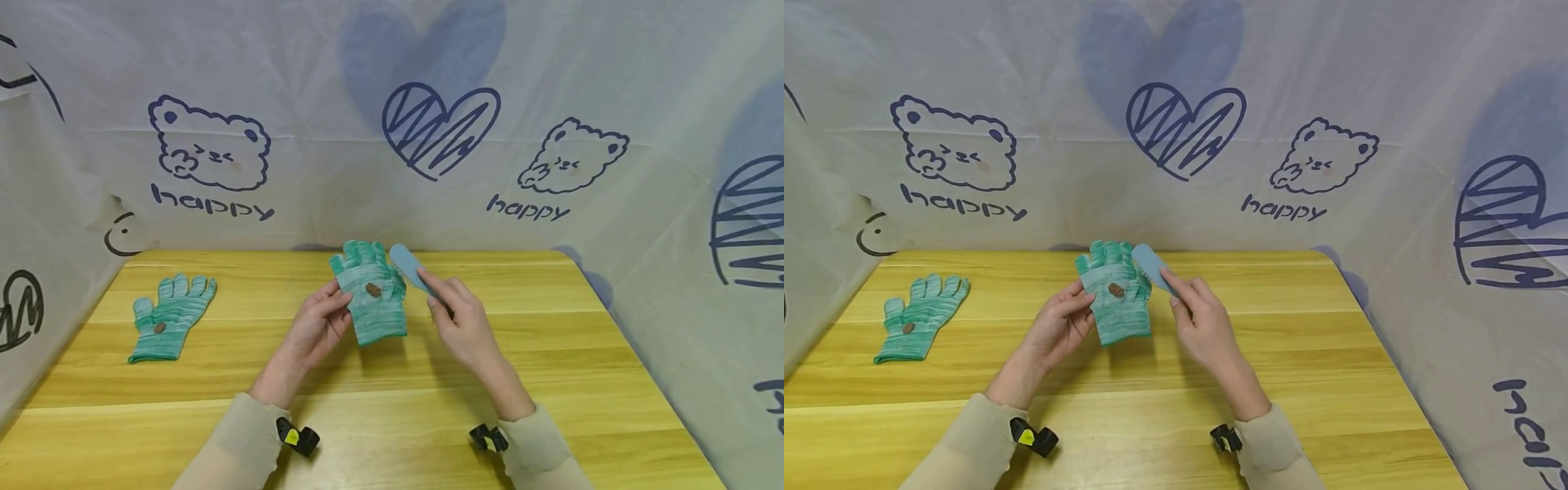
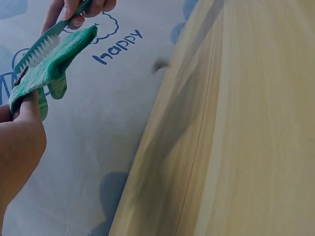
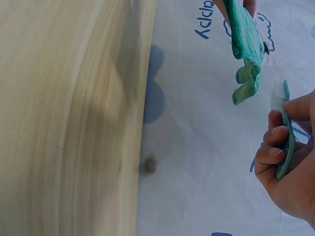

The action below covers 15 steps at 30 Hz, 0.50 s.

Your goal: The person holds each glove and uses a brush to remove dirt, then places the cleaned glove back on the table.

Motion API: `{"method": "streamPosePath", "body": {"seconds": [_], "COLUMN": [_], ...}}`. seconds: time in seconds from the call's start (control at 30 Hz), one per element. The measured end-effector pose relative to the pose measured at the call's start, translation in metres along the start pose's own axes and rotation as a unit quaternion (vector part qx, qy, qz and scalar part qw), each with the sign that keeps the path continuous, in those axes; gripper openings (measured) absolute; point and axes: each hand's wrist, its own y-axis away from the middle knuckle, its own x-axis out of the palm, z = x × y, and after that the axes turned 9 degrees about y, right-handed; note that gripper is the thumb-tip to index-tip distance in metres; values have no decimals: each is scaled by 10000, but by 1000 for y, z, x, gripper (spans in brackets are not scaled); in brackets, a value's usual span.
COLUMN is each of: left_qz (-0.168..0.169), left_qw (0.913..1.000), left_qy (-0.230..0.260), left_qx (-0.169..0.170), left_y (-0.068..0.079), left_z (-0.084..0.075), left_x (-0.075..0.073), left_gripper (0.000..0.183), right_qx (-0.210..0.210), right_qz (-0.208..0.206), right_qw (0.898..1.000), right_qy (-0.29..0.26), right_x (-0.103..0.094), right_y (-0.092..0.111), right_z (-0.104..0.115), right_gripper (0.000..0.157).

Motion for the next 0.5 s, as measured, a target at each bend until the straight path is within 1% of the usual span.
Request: {"method": "streamPosePath", "body": {"seconds": [0.3, 0.5], "left_qz": [26, 82], "left_qw": [10000, 9999], "left_qy": [44, 68], "left_qx": [39, 30], "left_y": [0, 1], "left_z": [0, 0], "left_x": [-2, -5], "left_gripper": [52, 52], "right_qx": [68, 230], "right_qz": [524, 589], "right_qw": [9984, 9974], "right_qy": [213, 349], "right_x": [7, 10], "right_y": [2, 4], "right_z": [1, -3], "right_gripper": [48, 48]}}
